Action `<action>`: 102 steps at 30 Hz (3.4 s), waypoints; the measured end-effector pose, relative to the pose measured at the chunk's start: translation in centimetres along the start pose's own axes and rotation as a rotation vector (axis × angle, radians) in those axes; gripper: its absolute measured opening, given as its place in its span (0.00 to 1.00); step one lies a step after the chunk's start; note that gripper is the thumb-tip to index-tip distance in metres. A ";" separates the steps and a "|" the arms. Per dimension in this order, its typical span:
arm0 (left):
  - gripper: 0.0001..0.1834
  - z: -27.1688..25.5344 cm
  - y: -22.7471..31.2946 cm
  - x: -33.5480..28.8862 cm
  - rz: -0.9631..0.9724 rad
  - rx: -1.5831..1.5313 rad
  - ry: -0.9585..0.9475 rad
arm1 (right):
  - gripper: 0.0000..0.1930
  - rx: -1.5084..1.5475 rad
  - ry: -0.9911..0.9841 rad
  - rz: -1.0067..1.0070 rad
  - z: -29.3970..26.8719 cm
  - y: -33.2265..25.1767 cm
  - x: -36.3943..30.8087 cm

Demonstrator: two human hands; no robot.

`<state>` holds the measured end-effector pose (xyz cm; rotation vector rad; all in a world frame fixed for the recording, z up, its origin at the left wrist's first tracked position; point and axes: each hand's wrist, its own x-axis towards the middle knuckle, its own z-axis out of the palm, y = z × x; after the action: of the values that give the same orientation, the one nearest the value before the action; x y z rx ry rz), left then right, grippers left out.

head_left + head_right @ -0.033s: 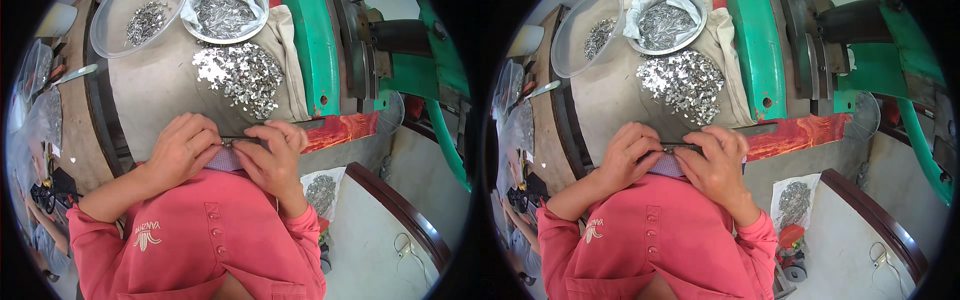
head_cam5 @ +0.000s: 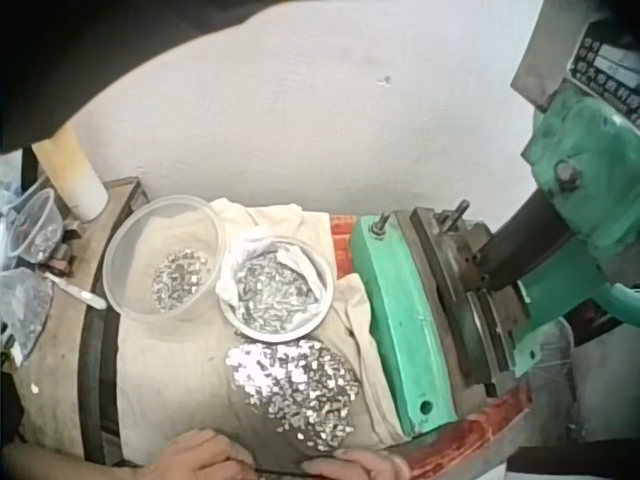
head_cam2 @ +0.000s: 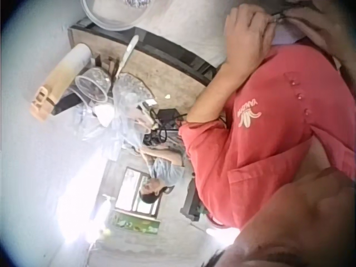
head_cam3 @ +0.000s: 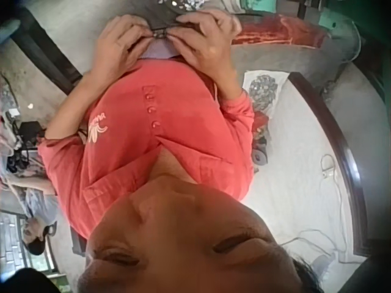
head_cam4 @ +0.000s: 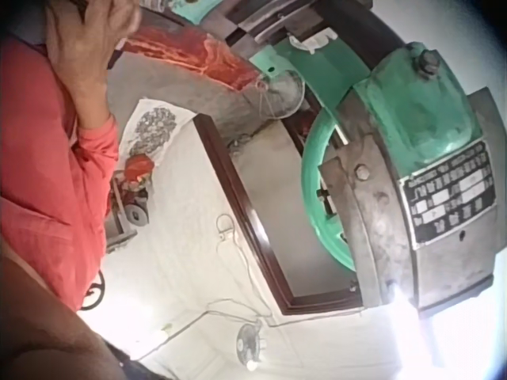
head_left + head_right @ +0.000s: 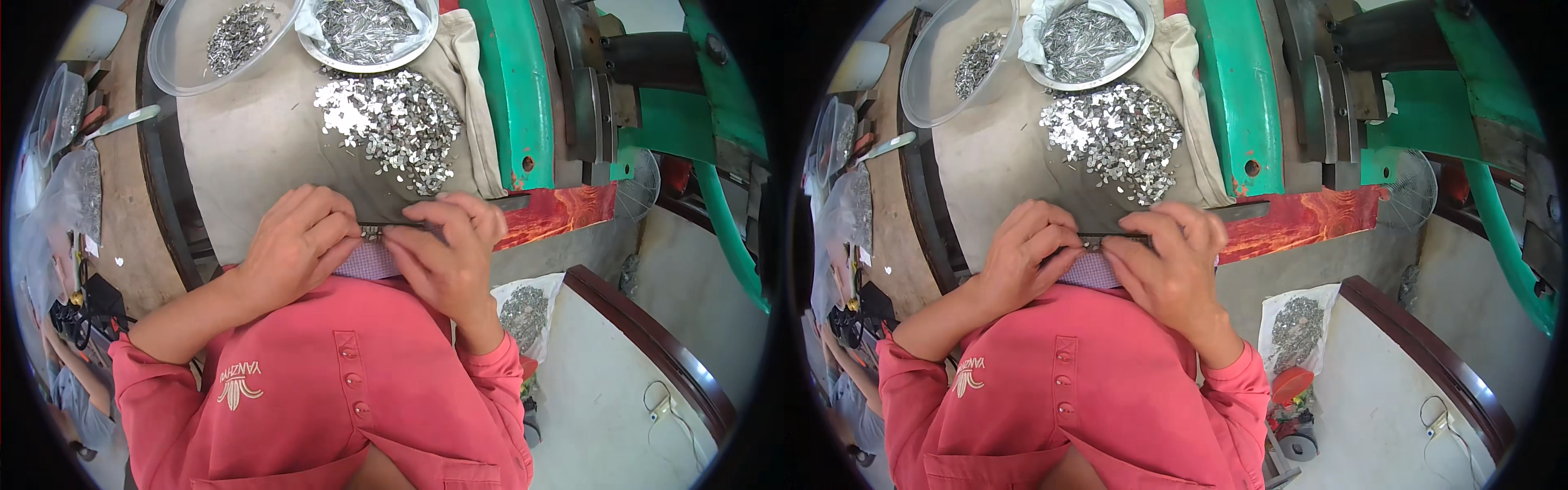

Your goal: Placing small metal components onto a guiding strip and then processing them with an industrial press machine.

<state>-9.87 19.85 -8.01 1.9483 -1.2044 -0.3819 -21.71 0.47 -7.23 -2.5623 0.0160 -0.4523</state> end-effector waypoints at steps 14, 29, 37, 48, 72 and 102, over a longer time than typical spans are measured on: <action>0.11 -0.4 0.6 0.4 0.014 0.088 -0.023 | 0.07 -0.084 -0.043 -0.116 2.0 1.6 5.8; 0.13 -1.3 0.3 0.2 0.015 0.014 -0.067 | 0.10 0.062 0.067 0.001 0.1 0.9 1.5; 0.13 -1.2 0.6 0.6 0.030 0.042 -0.078 | 0.11 0.021 0.021 0.058 0.1 -0.2 -1.4; 0.09 -1.7 0.8 0.0 -0.038 -0.001 -0.082 | 0.04 -0.196 0.006 -0.116 0.9 -1.4 -0.5; 0.07 -3.1 -2.0 2.1 -0.239 -0.049 -0.036 | 0.10 -0.172 -0.022 -0.077 1.5 1.5 5.8; 0.09 -2.3 0.0 0.7 -0.040 0.086 0.042 | 0.11 -0.001 0.059 -0.073 0.4 1.4 3.5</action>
<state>-8.09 20.29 -6.50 2.0466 -1.1744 -0.3127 -18.17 -0.82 -7.17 -2.5563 -0.0557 -0.5553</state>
